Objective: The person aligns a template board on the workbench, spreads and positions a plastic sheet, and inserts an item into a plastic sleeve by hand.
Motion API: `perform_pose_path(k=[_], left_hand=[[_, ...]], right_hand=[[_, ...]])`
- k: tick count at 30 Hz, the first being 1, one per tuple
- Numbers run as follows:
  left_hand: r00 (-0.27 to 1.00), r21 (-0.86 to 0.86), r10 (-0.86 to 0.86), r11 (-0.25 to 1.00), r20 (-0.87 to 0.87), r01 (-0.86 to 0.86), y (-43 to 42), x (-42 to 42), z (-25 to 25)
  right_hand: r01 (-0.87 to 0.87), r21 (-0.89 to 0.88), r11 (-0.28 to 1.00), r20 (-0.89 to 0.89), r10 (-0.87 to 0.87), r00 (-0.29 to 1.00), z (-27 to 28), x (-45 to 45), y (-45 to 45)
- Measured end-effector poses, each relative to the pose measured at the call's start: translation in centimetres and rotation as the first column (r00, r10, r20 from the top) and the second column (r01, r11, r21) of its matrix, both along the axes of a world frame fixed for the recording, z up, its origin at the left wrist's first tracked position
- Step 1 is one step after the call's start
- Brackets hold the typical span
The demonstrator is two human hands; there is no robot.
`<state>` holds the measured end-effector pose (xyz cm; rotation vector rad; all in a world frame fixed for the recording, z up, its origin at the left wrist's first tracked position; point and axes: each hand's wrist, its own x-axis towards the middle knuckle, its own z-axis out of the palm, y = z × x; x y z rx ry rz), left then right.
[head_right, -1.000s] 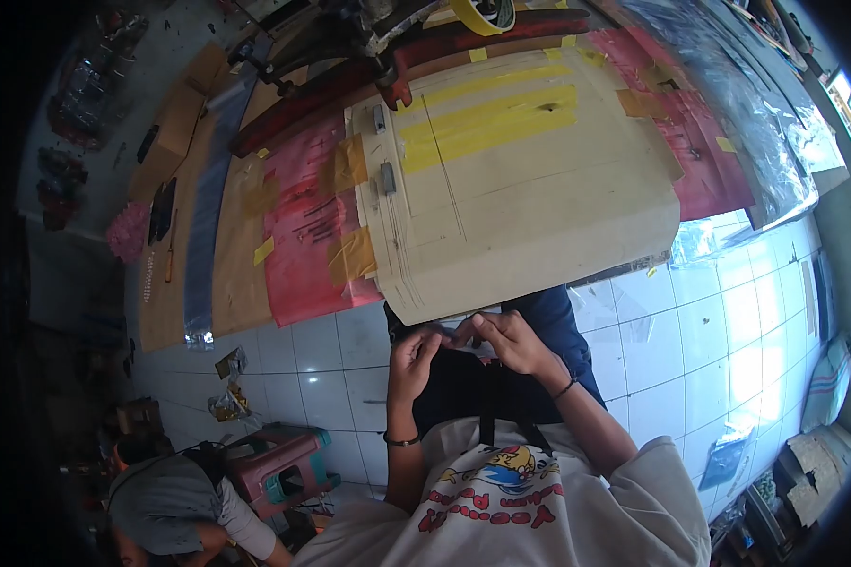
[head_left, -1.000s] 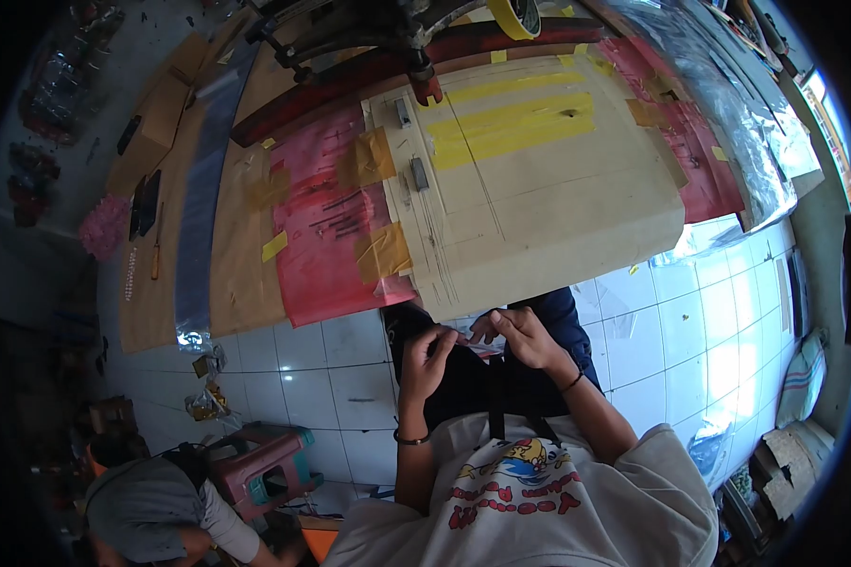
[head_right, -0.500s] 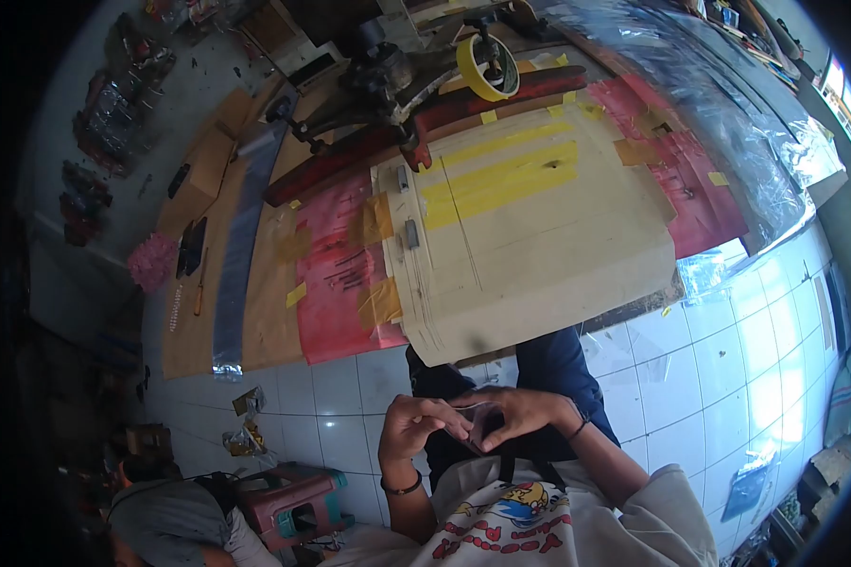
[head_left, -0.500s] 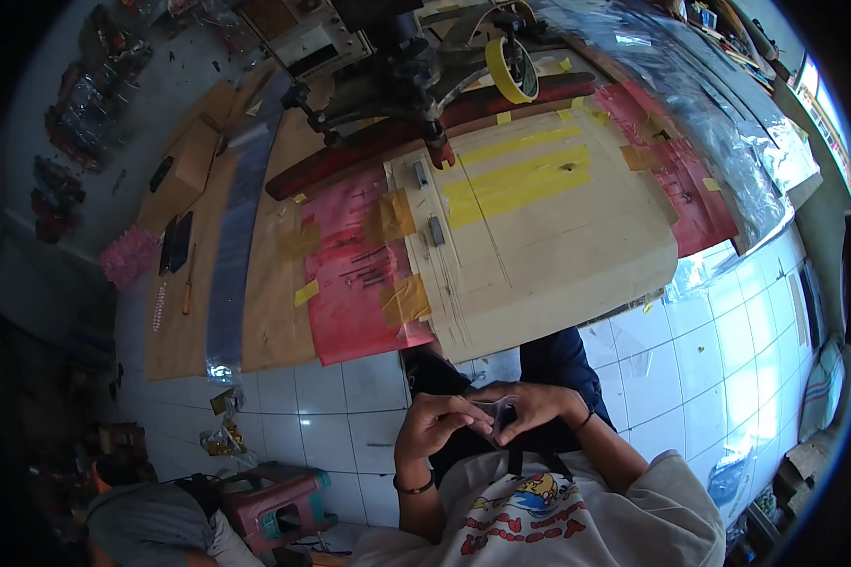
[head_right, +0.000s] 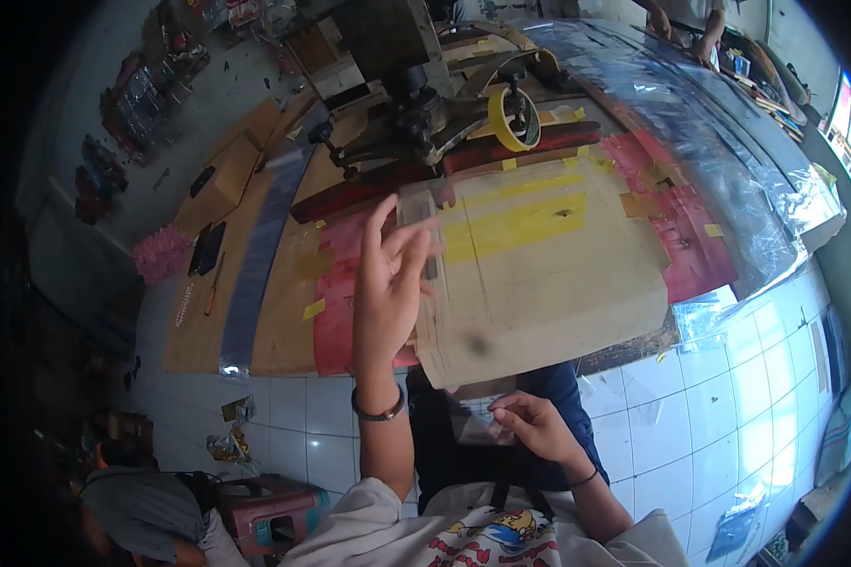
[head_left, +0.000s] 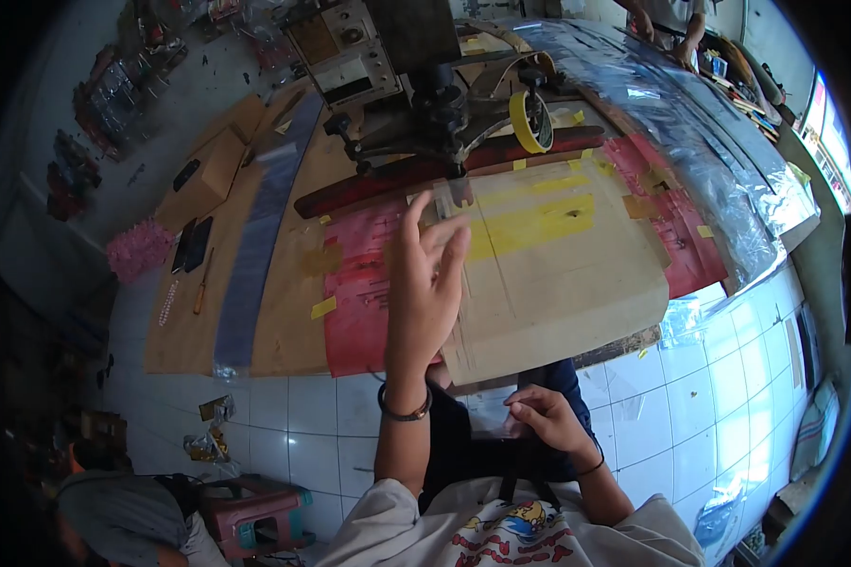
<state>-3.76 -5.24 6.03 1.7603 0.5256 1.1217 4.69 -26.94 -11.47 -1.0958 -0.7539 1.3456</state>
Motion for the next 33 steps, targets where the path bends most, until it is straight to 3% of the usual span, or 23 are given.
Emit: perform_pose_path(k=[1, 4, 7, 10, 18, 21, 24, 27, 30, 31, 32, 33], left_hand=[[0.974, 0.039, 0.064, 0.998, -0.218, -0.057, 0.0, -0.6, 0.0], [0.951, 0.414, 0.178, 0.908, -0.254, -0.06, -0.7, -1.9, -2.1], [0.864, 0.49, 0.053, 0.84, -0.501, 0.232, -2.9, -2.9, -3.5], [0.805, 0.549, 0.109, 0.784, -0.583, 0.291, -3.6, -2.5, -4.7], [0.819, 0.579, 0.153, 0.777, -0.554, 0.247, -3.5, -1.9, -5.5], [0.812, 0.566, 0.156, 0.788, -0.563, 0.242, -3.6, -1.9, -5.3], [0.816, 0.565, 0.158, 0.791, -0.556, 0.233, -3.7, -1.7, -4.9], [0.824, 0.581, 0.17, 0.784, -0.541, 0.22, -3.5, -1.6, -4.5], [0.832, 0.573, 0.156, 0.79, -0.532, 0.219, -2.7, -1.0, -4.4], [0.833, 0.565, 0.142, 0.794, -0.534, 0.227, -2.4, -0.9, -4.3], [0.833, 0.558, 0.127, 0.795, -0.538, 0.239, -2.1, -0.8, -4.2], [0.851, 0.558, 0.113, 0.797, -0.513, 0.231, -1.8, -0.8, -4.4]], right_hand=[[0.042, -0.02, 0.999, -0.012, -0.042, 0.999, 1.1, 0.2, -0.3], [0.064, -0.003, 0.998, 0.036, -0.064, 0.997, 2.0, 0.8, -1.1], [0.062, -0.053, 0.997, 0.024, -0.061, 0.998, 2.4, 0.7, -1.4], [0.021, -0.109, 0.994, 0.043, -0.016, 0.999, 2.2, 0.6, -1.6], [-0.085, -0.174, 0.981, 0.176, 0.116, 0.977, 0.0, 1.4, -3.5], [-0.133, -0.234, 0.963, 0.46, 0.231, 0.858, 0.9, 1.8, -3.9], [-0.096, -0.329, 0.94, 0.543, 0.271, 0.795, 1.2, 1.9, -4.0], [-0.054, -0.239, 0.97, 0.646, 0.2, 0.737, 1.6, 2.1, -4.0], [0.197, -0.172, 0.965, 0.664, -0.034, 0.747, 2.5, 3.2, -3.6], [0.301, -0.003, 0.954, 0.751, -0.197, 0.631, 2.6, 4.0, -3.7], [0.413, 0.236, 0.879, 0.684, -0.452, 0.573, 2.0, 4.9, -4.0], [0.595, 0.352, 0.722, 0.463, -0.687, 0.56, 2.7, 4.9, -3.5]])
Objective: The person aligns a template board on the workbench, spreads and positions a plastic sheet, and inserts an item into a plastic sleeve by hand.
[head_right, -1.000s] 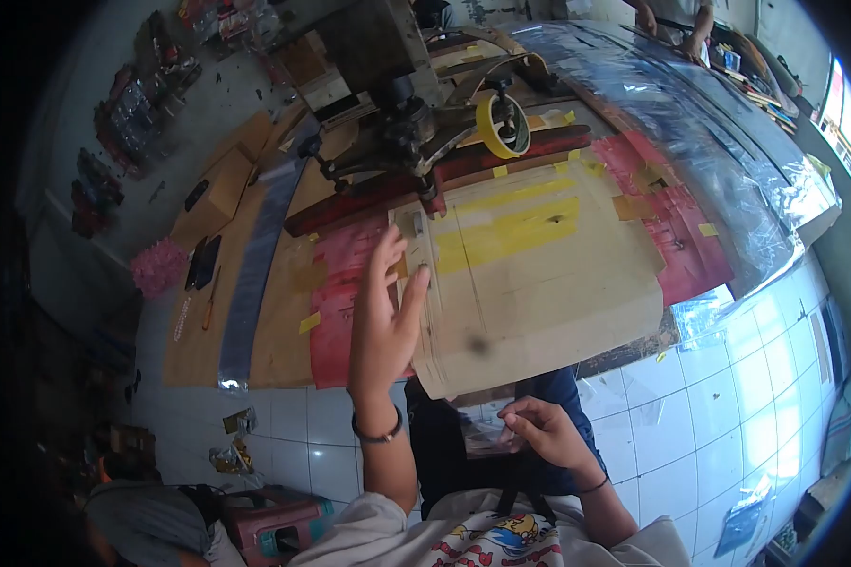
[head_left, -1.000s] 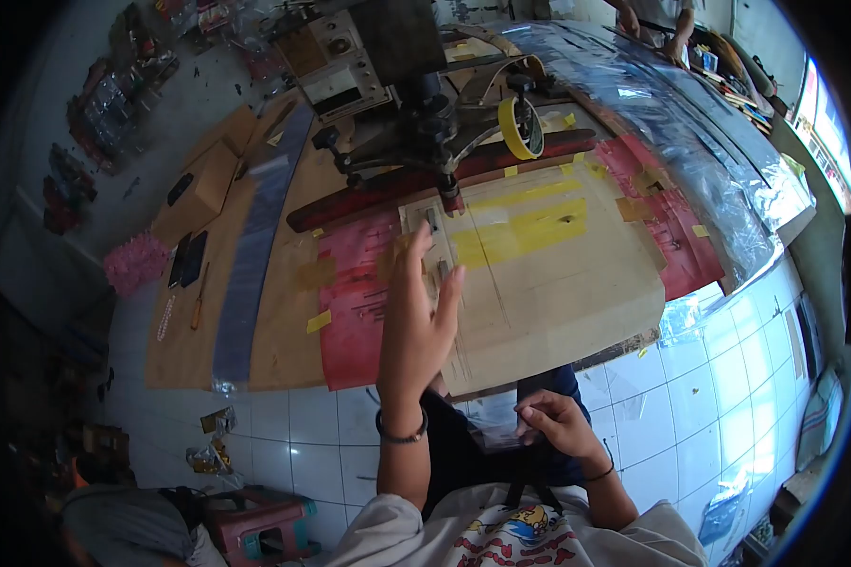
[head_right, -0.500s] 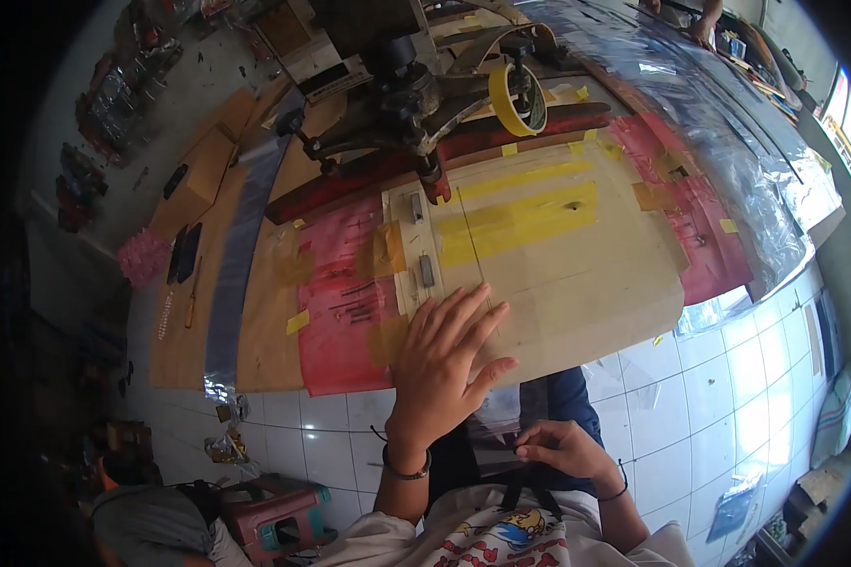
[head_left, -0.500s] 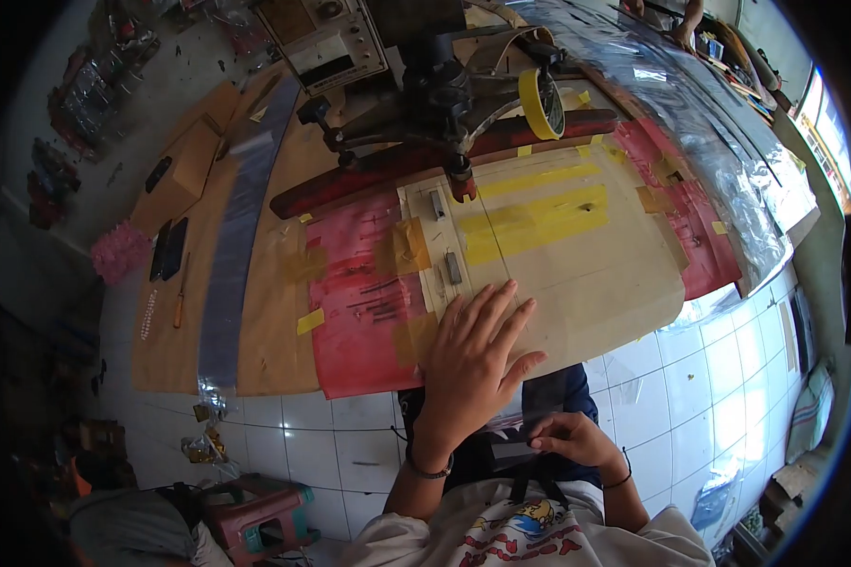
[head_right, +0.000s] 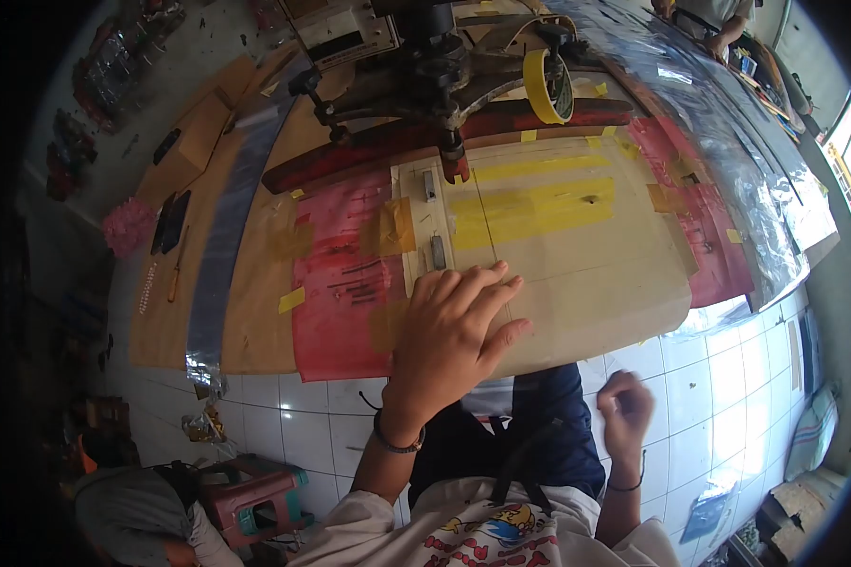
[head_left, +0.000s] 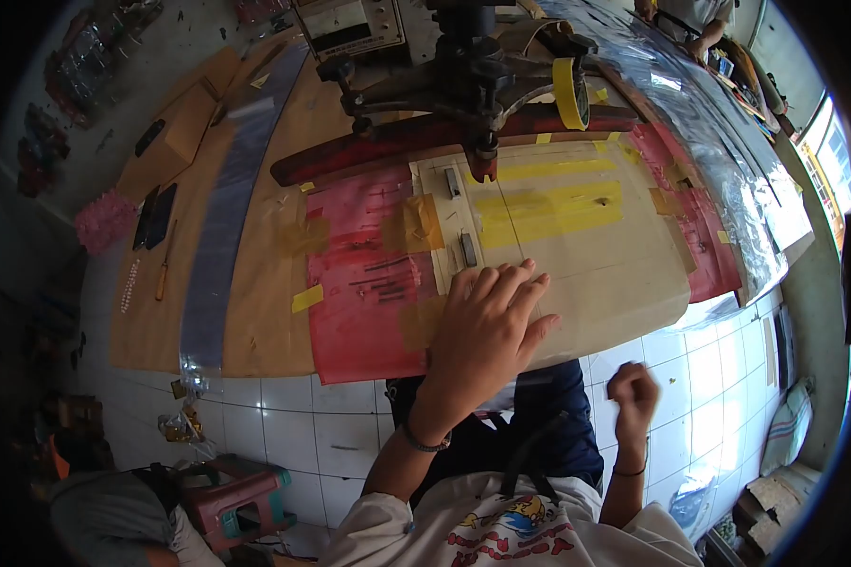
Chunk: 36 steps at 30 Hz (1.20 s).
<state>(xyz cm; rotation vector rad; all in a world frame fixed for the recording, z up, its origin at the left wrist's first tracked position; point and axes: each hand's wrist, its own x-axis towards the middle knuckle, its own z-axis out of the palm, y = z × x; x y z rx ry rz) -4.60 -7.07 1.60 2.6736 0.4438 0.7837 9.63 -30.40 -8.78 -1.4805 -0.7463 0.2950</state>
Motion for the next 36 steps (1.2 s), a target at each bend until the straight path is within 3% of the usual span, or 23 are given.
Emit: perform_pose_path(k=[1, 3, 5, 6, 8, 11, 17, 20, 24, 36], left_hand=[[0.999, -0.01, -0.012, 1.0, 0.03, 0.012, 0.2, 0.0, -0.4], [0.997, -0.019, -0.028, 0.999, 0.069, 0.029, 0.5, 0.1, -0.5], [0.996, -0.025, -0.026, 0.999, 0.087, 0.029, 0.4, 0.1, -0.5], [0.996, -0.021, -0.012, 1.0, 0.083, 0.014, 0.3, 0.1, -0.7], [0.996, -0.008, 0.019, 1.0, 0.087, -0.019, 0.2, 0.4, -0.9], [0.992, 0.018, 0.06, 0.998, 0.112, -0.063, 0.3, 0.7, -1.4], [0.978, -0.103, 0.136, 0.987, 0.161, -0.12, -0.2, 0.3, -0.9], [0.969, -0.061, 0.199, 0.979, 0.146, -0.192, -0.3, 0.5, -1.1], [0.984, -0.03, 0.165, 0.986, 0.067, -0.164, -0.2, 0.5, -1.3], [0.992, -0.056, 0.112, 0.992, 0.052, -0.109, 0.0, 0.5, -1.2]], right_hand=[[0.07, 0.149, 0.986, -0.086, -0.058, 0.995, 2.8, -0.4, 1.1], [0.123, 0.212, 0.97, 0.059, -0.138, 0.989, 6.0, -0.2, 3.0], [0.084, -0.012, 0.996, 0.255, -0.078, 0.964, 9.4, -0.1, 5.5], [0.021, -0.169, 0.985, 0.419, 0.053, 0.906, 11.0, 0.6, 6.9], [-0.16, -0.362, 0.918, 0.452, 0.323, 0.831, 12.7, 1.0, 9.9], [0.003, -0.623, 0.782, 0.682, 0.542, 0.491, 12.3, 1.7, 12.5], [0.057, -0.724, 0.687, 0.634, 0.63, 0.448, 12.6, 2.3, 14.0], [0.049, -0.751, 0.659, 0.603, 0.652, 0.46, 12.8, 2.7, 14.4], [0.039, -0.758, 0.652, 0.601, 0.672, 0.433, 12.6, 4.0, 15.5], [-0.002, -0.775, 0.632, 0.577, 0.709, 0.406, 12.7, 6.2, 19.2]])
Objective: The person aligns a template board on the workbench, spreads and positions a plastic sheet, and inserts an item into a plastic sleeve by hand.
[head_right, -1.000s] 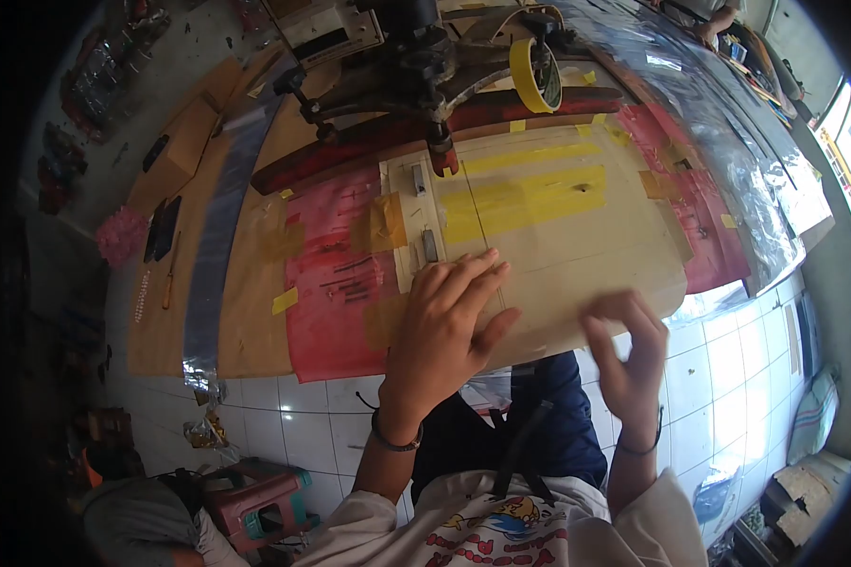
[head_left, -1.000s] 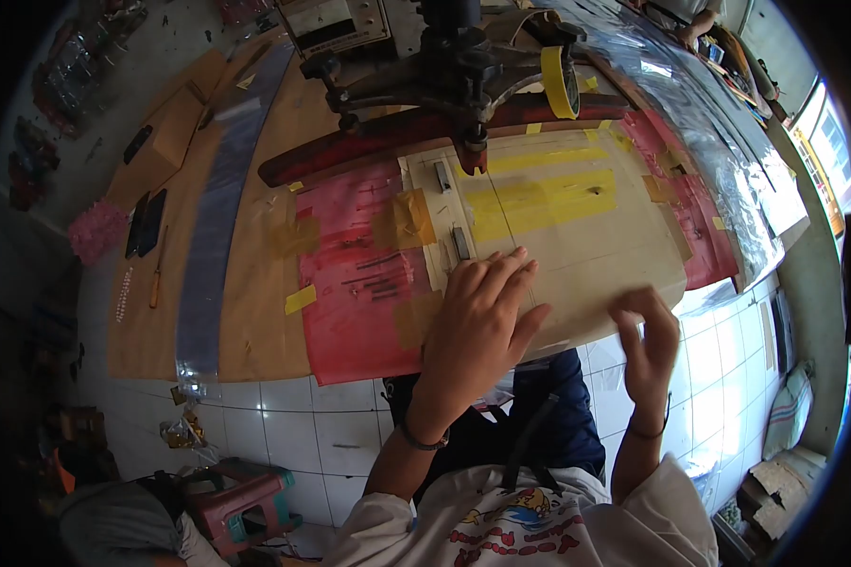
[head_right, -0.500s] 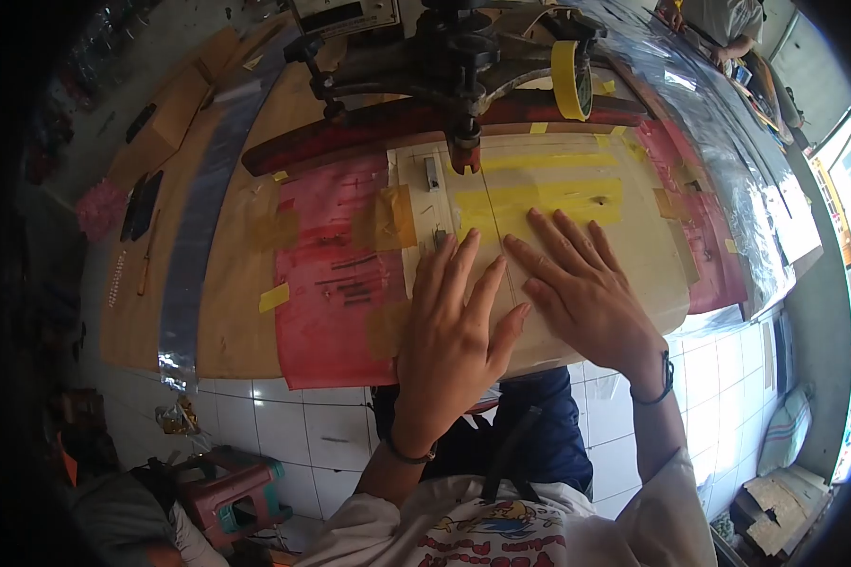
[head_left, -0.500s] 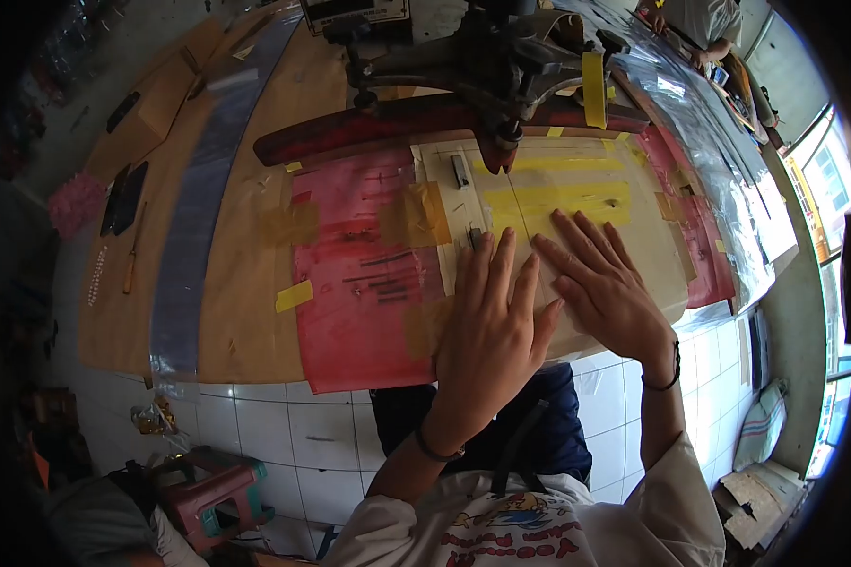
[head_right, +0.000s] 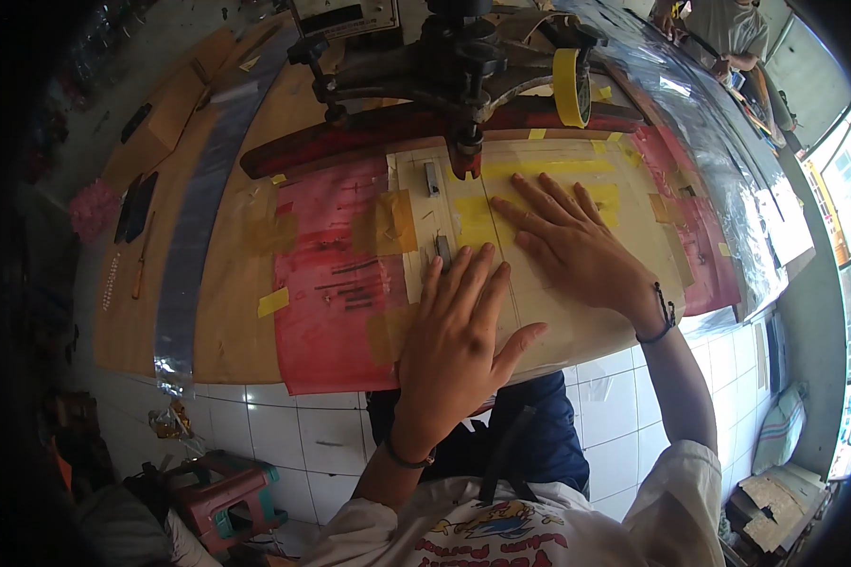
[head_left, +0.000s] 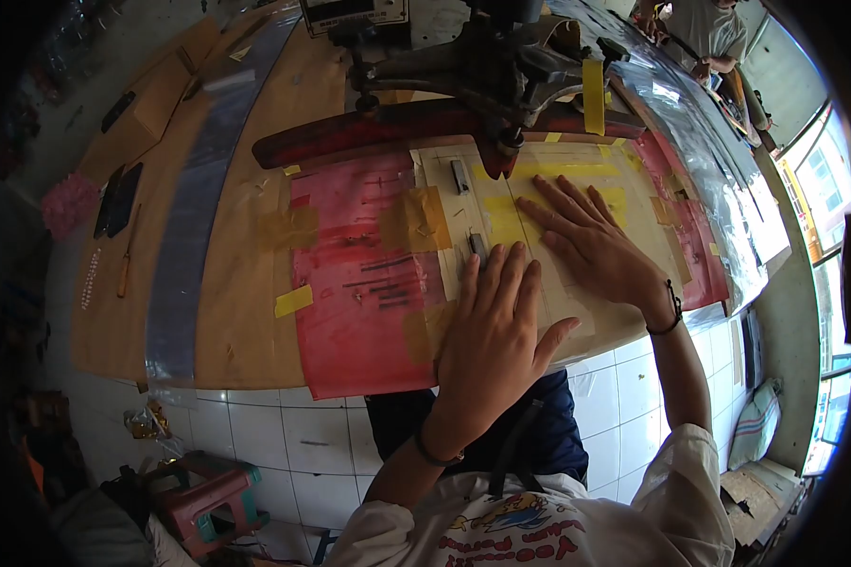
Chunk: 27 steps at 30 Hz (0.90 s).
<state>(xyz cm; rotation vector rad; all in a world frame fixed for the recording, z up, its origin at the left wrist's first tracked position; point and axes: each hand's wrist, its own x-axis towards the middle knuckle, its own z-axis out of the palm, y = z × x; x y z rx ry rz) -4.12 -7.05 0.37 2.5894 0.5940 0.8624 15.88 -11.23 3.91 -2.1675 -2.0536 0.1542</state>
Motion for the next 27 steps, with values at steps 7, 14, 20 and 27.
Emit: perform_pose_path(k=[7, 14, 20, 27], left_hand=[[1.0, 0.009, -0.001, 1.0, 0.001, 0.001, 0.0, 0.0, -0.2], [1.0, 0.006, -0.004, 1.0, -0.015, 0.004, 0.0, 0.0, -0.3], [1.0, -0.007, -0.002, 1.0, -0.014, 0.002, 0.0, 0.1, -0.1], [1.0, -0.036, 0.023, 0.999, -0.018, -0.024, 0.0, 0.1, 0.3]], right_hand=[[0.015, 0.036, 0.999, -0.006, -0.015, 1.0, -0.1, -0.3, -0.1], [0.001, 0.079, 0.997, 0.025, -0.003, 1.0, -0.8, 0.2, 0.8], [0.0, 0.114, 0.993, 0.002, 0.0, 1.0, -0.9, 0.3, 1.1], [-0.005, 0.272, 0.962, -0.028, 0.013, 1.0, -0.9, 0.0, 1.2]])
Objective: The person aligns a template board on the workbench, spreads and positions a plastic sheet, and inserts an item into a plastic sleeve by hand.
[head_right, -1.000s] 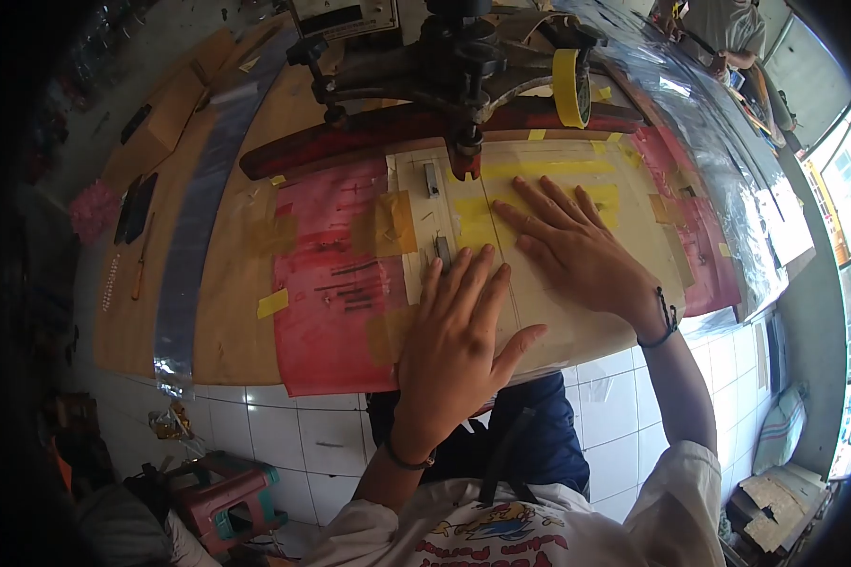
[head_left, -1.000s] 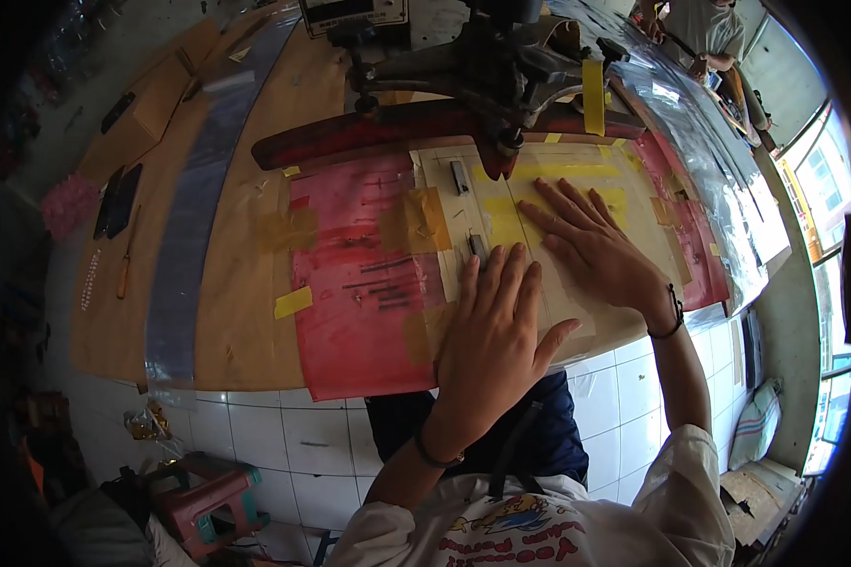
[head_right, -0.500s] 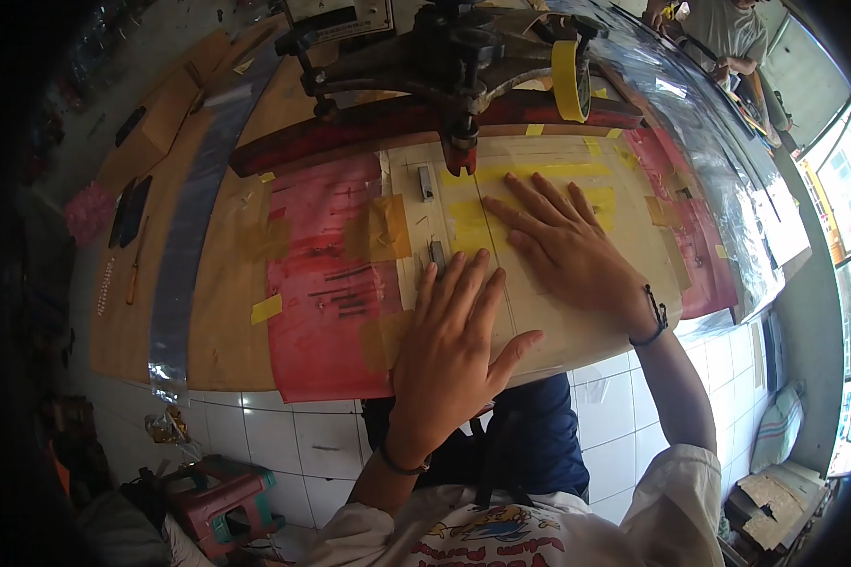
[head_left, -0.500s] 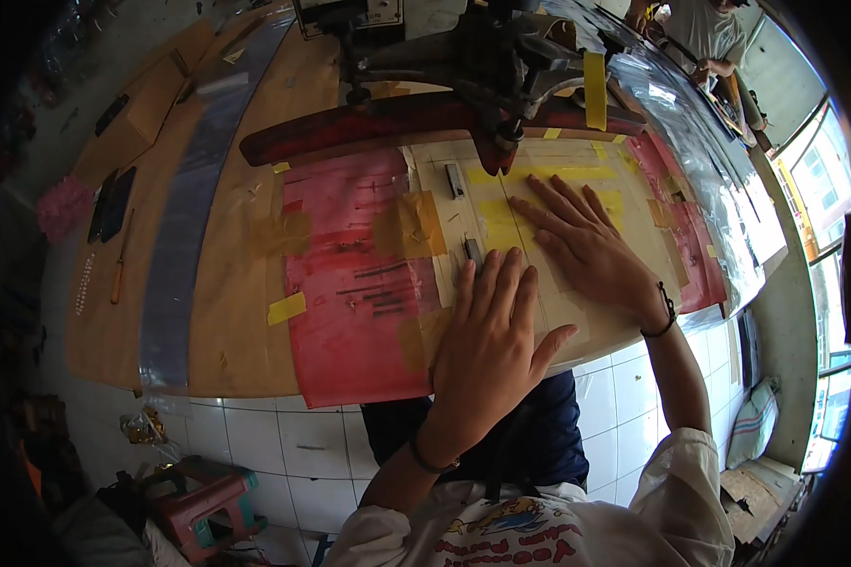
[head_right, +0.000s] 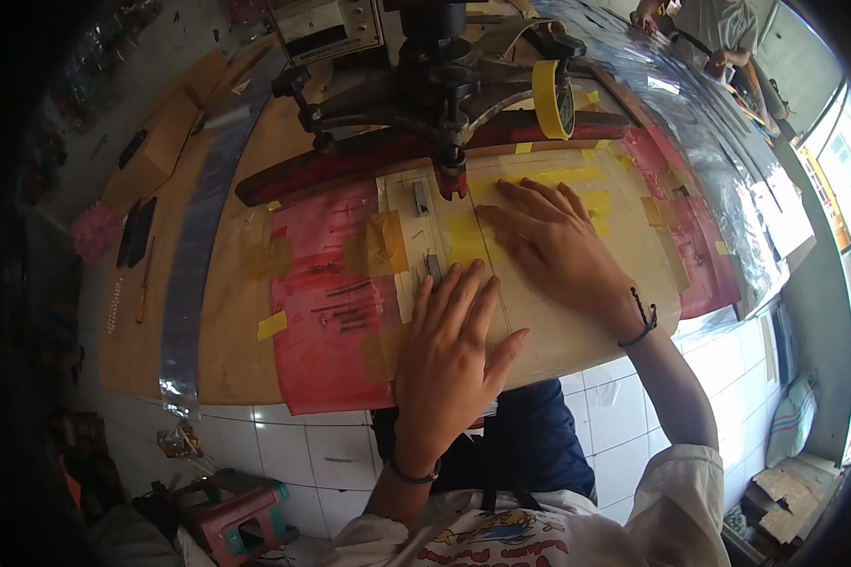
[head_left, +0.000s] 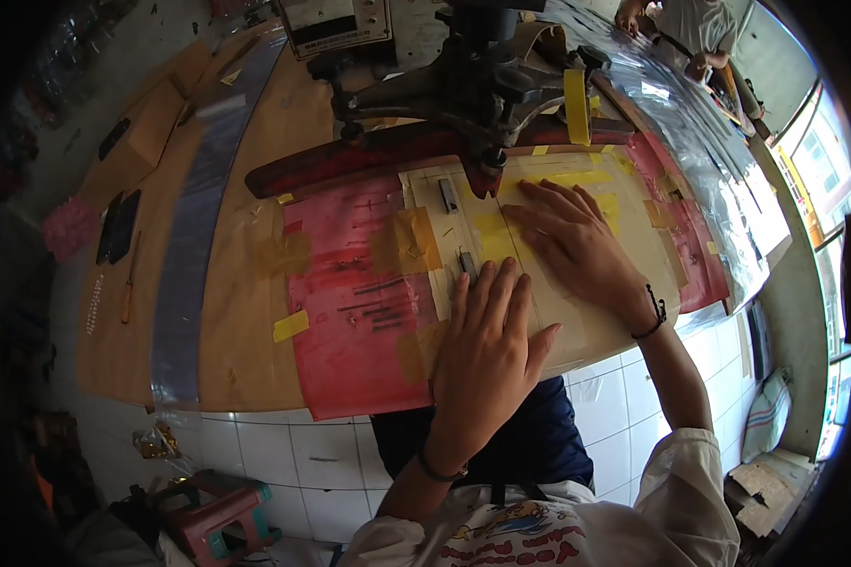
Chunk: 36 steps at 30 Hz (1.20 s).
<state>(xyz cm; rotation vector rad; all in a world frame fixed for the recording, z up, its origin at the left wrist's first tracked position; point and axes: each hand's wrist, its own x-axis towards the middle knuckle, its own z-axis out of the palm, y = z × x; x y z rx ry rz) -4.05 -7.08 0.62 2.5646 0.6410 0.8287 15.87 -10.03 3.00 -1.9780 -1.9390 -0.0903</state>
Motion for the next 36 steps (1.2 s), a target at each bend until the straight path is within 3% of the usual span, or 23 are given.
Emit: perform_pose_path(k=[5, 20, 29, 36], left_hand=[[1.0, 0.008, 0.025, 1.0, -0.015, -0.025, 0.0, 0.2, 0.0], [0.999, 0.017, 0.052, 0.999, 0.016, -0.052, 0.0, 0.2, 0.1], [0.984, 0.153, -0.028, 0.987, -0.176, 0.056, 0.1, -0.1, 0.6], [0.963, 0.134, -0.031, 0.989, -0.266, 0.069, -0.2, 0.1, 1.2]], right_hand=[[-0.188, 0.055, 0.981, -0.13, 0.194, 0.972, 0.7, -0.1, -0.5], [-0.16, 0.106, 0.981, -0.065, 0.167, 0.984, -0.3, 0.1, 0.9], [-0.225, 0.164, 0.96, -0.002, 0.229, 0.974, -0.9, 1.0, 1.4], [-0.296, 0.114, 0.948, 0.102, 0.285, 0.953, -0.4, 2.5, 2.0]])
